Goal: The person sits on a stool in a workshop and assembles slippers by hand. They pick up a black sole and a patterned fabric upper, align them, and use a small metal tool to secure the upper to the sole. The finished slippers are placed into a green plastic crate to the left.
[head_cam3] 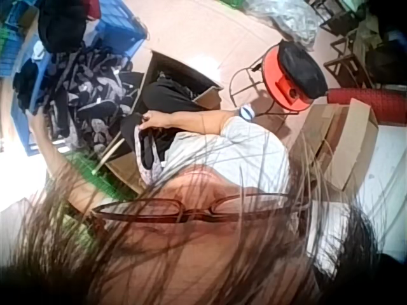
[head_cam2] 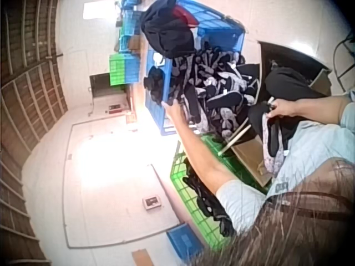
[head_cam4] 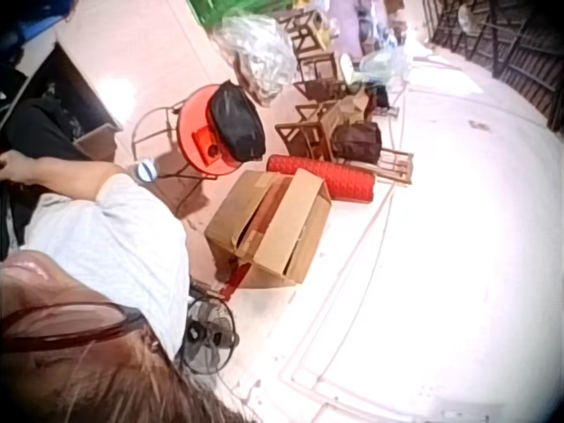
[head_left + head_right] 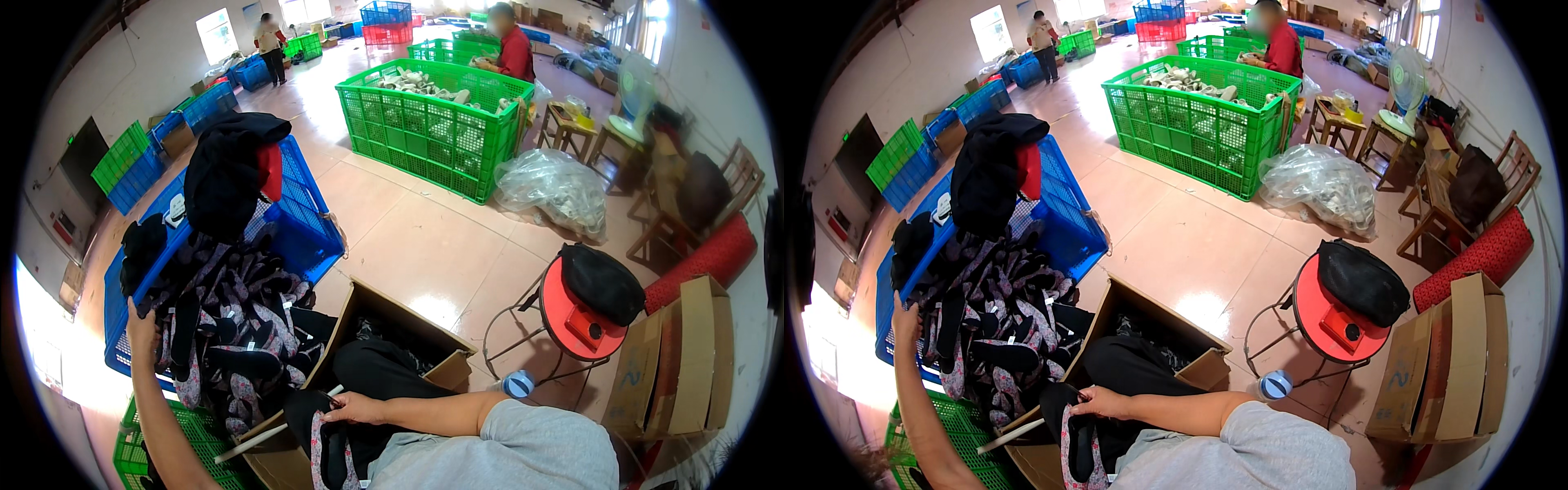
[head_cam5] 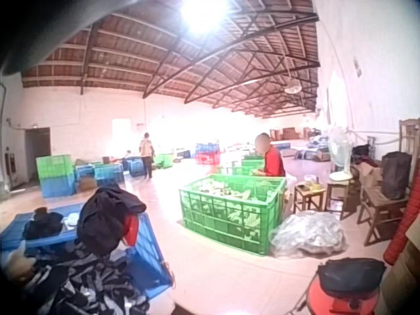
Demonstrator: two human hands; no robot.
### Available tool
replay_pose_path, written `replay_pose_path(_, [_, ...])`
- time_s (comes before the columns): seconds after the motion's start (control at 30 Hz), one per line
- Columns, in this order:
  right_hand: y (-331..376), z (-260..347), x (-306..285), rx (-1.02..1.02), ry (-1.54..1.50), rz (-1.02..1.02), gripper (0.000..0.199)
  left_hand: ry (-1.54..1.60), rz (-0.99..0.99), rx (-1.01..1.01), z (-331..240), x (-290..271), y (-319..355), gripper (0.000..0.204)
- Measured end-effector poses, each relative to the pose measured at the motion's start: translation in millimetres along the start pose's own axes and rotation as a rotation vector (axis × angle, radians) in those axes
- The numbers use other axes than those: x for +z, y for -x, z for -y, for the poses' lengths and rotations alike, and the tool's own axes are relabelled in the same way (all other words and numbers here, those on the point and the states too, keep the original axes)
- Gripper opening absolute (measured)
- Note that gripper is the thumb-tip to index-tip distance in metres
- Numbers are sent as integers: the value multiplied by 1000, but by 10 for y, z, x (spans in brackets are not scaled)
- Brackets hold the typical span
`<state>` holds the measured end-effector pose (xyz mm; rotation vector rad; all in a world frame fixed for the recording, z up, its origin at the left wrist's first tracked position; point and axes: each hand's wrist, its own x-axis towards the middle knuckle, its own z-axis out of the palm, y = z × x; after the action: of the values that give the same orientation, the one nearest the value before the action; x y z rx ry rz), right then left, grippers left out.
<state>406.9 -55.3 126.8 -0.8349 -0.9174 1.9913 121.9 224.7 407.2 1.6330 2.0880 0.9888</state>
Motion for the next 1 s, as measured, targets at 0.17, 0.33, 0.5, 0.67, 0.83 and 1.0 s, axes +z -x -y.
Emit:
replay_pose_path(0.17, [-13,-49,-66,18,-7,7,19,19,16,-4,-92,6,59,73])
replay_pose_path(0.33, [-8,-26,-40,14,-7,27,19,12,16,11,64,6,-35,72])
replay_pose_path(0.5, [-17,-38,-45,18,1,15,19,-14,-4,1,-57,-32,67,72])
replay_pose_path(0.67, [-18,-40,-48,19,-5,14,18,-20,13,-27,-100,-50,147,72])
replay_pose_path(0.83, [-10,-24,-43,14,-5,15,18,-37,25,-17,30,-1,120,71])
replay_pose_path(1.0, [-28,-25,-43,24,6,5,17,27,119,69,196,123,158,54])
